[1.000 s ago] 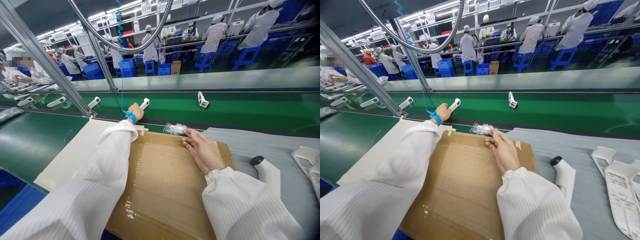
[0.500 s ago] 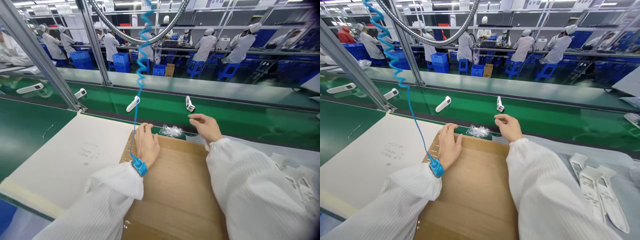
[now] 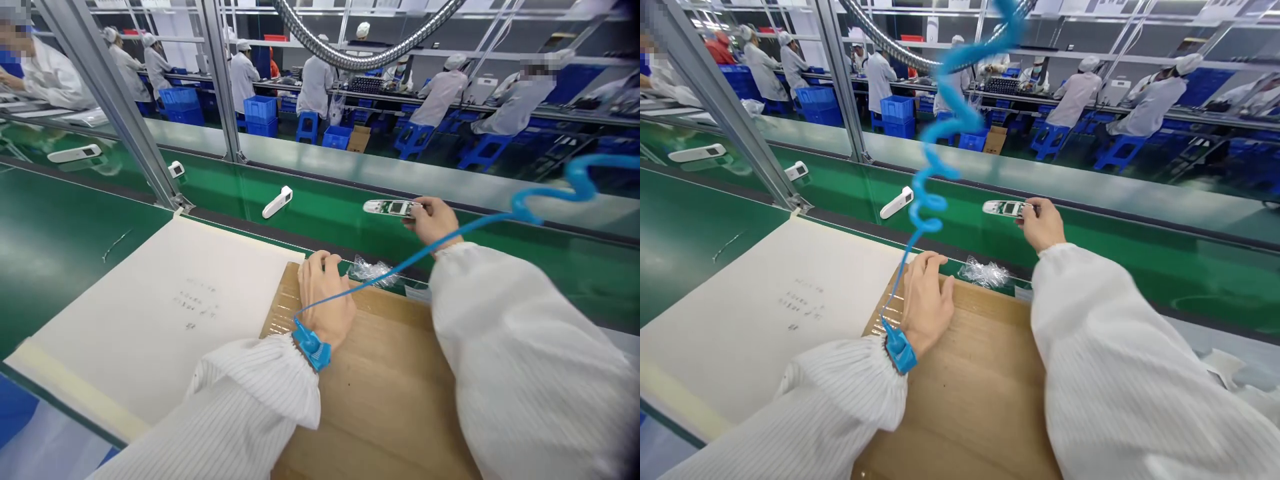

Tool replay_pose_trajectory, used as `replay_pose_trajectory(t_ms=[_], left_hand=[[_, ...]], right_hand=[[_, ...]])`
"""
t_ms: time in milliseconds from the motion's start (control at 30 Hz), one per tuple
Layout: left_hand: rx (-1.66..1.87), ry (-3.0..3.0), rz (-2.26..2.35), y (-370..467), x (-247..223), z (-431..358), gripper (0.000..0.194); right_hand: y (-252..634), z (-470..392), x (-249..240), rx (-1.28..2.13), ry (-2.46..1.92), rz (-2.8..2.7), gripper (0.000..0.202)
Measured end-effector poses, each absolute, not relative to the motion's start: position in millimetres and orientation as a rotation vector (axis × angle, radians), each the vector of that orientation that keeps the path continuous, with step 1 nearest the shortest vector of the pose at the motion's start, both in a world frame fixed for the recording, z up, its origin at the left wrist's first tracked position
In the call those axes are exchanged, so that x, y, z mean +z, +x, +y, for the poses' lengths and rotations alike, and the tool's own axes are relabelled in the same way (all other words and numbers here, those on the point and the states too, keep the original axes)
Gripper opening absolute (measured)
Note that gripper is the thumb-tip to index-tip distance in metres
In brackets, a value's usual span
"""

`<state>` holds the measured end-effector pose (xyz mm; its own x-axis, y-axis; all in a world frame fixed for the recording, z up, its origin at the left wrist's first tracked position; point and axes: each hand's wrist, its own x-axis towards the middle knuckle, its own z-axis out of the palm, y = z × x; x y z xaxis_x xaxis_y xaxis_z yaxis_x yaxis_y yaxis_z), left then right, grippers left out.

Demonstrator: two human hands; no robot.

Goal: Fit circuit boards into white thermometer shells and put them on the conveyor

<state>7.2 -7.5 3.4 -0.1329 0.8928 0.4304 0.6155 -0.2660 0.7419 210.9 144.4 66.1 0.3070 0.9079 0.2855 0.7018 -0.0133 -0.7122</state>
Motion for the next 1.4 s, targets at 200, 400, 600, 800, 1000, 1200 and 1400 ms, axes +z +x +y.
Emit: replay_pose_trajectory(t_ms=[200, 400, 600, 800, 1000, 1200, 1400], left_hand=[[1.679, 1.863, 1.440, 0, 20, -11, 0.039], [0.899, 1.623, 0.955, -3, 30, -18, 0.025], [0.941, 1.726, 1.165, -1, 30, -21, 0.019], [0.974, 1.644, 1.181, -3, 23, -13, 0.021], [1.112, 1.444, 1.452, -11, 18, 1, 0.019], [1.282, 1.110, 1.457, -23, 12, 12, 0.028], [1.319, 0.955, 1.184, -19, 16, 9, 0.028]], right_hand=[[190, 40, 104, 1.068, -1.350, -1.410, 0.020], [192, -14, 87, 0.829, -1.379, -1.631, 0.053], [192, -21, 79, -0.215, -1.278, -2.162, 0.024], [179, -5, 72, -0.634, -1.297, -2.176, 0.026], [165, 2, 77, -0.504, -1.207, -2.314, 0.031], [168, 53, 46, -0.038, -1.735, -2.170, 0.020], [219, 51, 73, 0.084, -1.730, -2.112, 0.014]])
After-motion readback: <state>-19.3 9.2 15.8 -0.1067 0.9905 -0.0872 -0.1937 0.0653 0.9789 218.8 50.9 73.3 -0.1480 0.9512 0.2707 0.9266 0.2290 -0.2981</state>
